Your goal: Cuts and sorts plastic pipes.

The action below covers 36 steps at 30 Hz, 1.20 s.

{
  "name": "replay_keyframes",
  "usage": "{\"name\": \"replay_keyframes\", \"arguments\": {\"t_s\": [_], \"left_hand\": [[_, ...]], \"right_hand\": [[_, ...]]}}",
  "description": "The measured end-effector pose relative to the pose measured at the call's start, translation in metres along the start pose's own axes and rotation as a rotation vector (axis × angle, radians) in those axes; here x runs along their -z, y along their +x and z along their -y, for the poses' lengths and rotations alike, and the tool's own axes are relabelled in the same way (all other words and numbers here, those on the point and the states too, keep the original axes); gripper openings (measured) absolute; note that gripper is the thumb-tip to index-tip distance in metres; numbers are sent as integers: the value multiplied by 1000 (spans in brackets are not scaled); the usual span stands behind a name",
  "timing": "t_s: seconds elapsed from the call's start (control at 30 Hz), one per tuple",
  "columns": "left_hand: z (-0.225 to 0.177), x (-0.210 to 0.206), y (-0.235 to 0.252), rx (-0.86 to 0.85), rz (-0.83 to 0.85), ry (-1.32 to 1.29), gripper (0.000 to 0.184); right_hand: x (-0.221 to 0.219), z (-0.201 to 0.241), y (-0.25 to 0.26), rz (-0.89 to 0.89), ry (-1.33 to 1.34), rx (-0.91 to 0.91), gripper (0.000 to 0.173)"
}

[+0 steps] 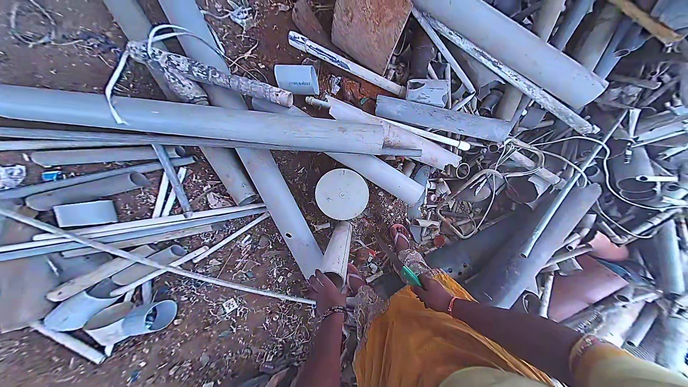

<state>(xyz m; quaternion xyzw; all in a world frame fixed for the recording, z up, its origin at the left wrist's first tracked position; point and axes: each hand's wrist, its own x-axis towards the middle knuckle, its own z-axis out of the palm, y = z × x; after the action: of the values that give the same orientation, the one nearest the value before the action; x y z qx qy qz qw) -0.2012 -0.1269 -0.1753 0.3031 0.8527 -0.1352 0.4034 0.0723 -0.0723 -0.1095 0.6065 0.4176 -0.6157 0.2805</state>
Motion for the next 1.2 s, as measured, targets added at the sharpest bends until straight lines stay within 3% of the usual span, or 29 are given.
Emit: {"name": "replay_keyframes", "arguments": {"t_s": [0.1,0.2,0.4,0.67,1.2], "left_hand": [[0,15,7,-245,31,228,102],[5,32,26,-306,49,302,107],[26,34,36,-208,27,224,114],[-20,10,6,134,19,-130,114],[-3,-21,7,134,-111,-370,126]], "right_hand": [[2,0,-2,-8,1,20,44],[2,-1,0,-17,5,15,43],[-6,-2,3,-15,11,13,44],[-5,6,2,-23,28,32,43],[6,4,-1,-26,-22,30,43]]}}
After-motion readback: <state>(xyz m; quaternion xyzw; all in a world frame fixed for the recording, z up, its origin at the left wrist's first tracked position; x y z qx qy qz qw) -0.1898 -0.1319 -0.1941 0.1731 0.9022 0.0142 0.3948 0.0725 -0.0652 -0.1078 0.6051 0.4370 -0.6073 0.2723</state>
